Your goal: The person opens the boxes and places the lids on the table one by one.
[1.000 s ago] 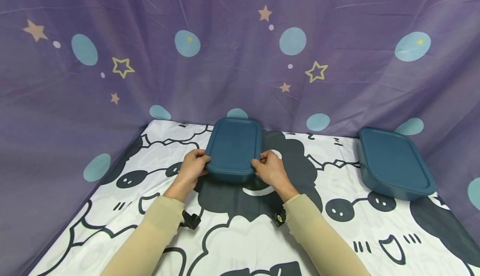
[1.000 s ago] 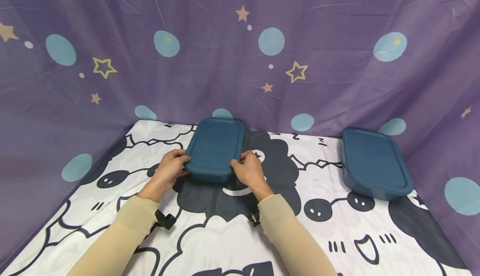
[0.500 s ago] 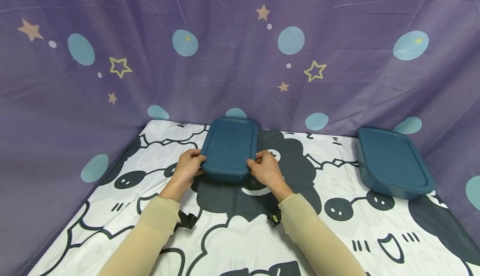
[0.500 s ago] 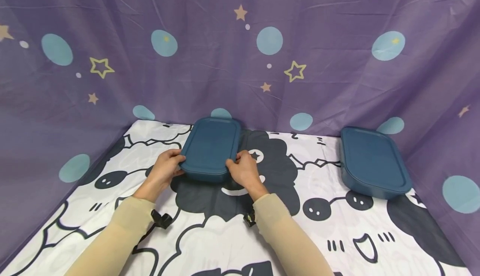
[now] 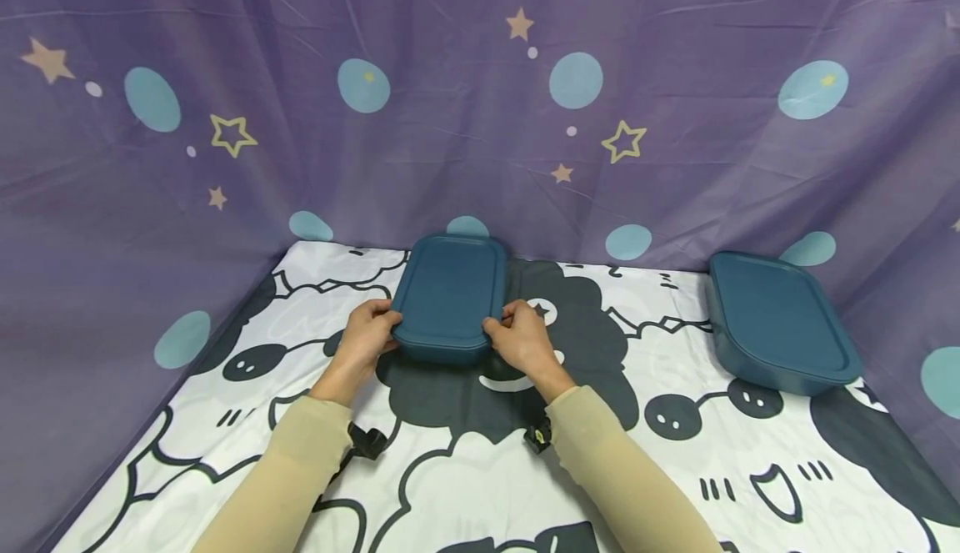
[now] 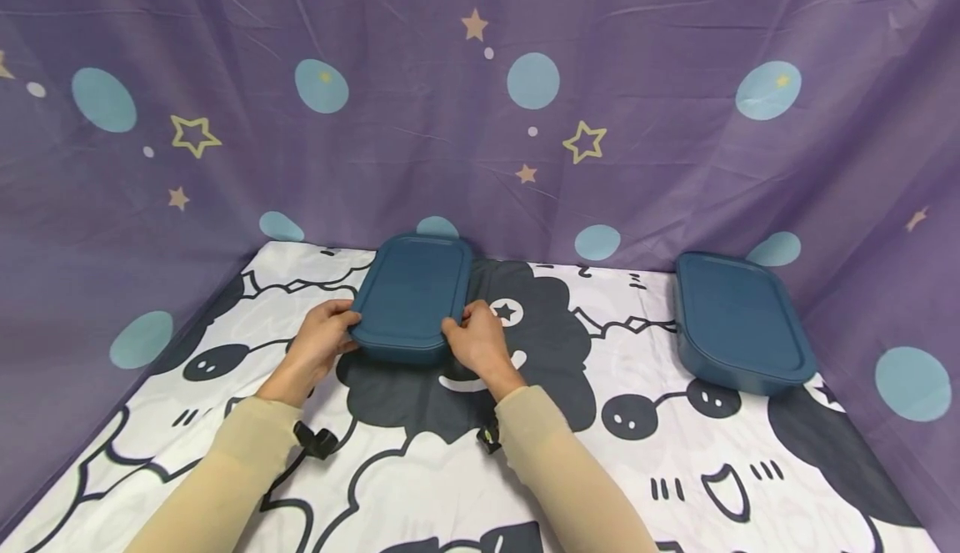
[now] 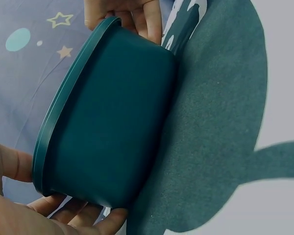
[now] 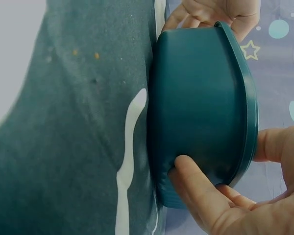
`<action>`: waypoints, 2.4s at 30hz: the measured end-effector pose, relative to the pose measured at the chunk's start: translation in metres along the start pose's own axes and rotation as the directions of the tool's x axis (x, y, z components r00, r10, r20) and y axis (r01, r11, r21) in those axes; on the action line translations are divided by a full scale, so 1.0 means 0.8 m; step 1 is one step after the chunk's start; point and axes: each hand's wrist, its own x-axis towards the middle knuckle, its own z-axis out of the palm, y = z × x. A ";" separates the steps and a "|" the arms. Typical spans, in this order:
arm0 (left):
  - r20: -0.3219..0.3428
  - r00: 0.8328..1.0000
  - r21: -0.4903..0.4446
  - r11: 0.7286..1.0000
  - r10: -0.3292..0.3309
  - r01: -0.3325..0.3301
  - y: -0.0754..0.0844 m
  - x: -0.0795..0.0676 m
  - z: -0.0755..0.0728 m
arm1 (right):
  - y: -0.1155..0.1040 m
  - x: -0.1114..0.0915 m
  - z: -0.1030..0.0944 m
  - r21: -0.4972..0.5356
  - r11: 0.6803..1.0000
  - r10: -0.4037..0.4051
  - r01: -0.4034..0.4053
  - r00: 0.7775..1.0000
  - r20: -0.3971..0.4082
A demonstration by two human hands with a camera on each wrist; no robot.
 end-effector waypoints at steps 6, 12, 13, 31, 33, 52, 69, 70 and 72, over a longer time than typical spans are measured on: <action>-0.025 1.000 0.007 1.000 -0.007 0.007 0.000 -0.001 -0.004 | -0.002 0.000 0.005 -0.012 1.000 0.002 -0.002 1.000 0.003; -0.049 0.999 0.016 1.000 -0.016 0.017 0.000 -0.001 -0.007 | -0.005 -0.001 0.010 -0.006 1.000 -0.011 0.011 1.000 0.003; -0.053 0.998 0.017 1.000 -0.018 0.019 0.000 -0.001 -0.007 | -0.006 -0.001 0.011 -0.001 1.000 -0.009 0.009 1.000 0.003; -0.095 0.994 0.000 0.999 -0.050 0.050 0.003 0.003 -0.012 | -0.013 0.002 0.022 0.033 0.999 0.001 -0.001 1.000 0.012; -0.101 0.994 -0.003 0.999 -0.051 0.051 0.003 0.004 -0.013 | -0.014 0.002 0.024 0.025 1.000 0.000 0.000 1.000 0.009; -0.120 0.991 0.030 0.998 -0.051 0.055 -0.002 0.009 -0.017 | -0.015 0.002 0.027 0.018 1.000 -0.009 0.009 1.000 -0.004; -0.132 0.990 0.032 0.998 -0.043 0.047 -0.003 0.009 -0.017 | -0.016 0.003 0.028 0.033 0.999 0.005 -0.006 1.000 0.017; -0.132 0.990 0.031 0.998 -0.044 0.048 -0.004 0.010 -0.017 | -0.016 0.003 0.027 0.036 0.999 0.007 -0.008 1.000 0.022; -0.133 0.990 0.029 0.998 -0.045 0.049 -0.004 0.011 -0.017 | -0.017 0.004 0.026 0.041 0.999 0.013 -0.015 0.999 0.029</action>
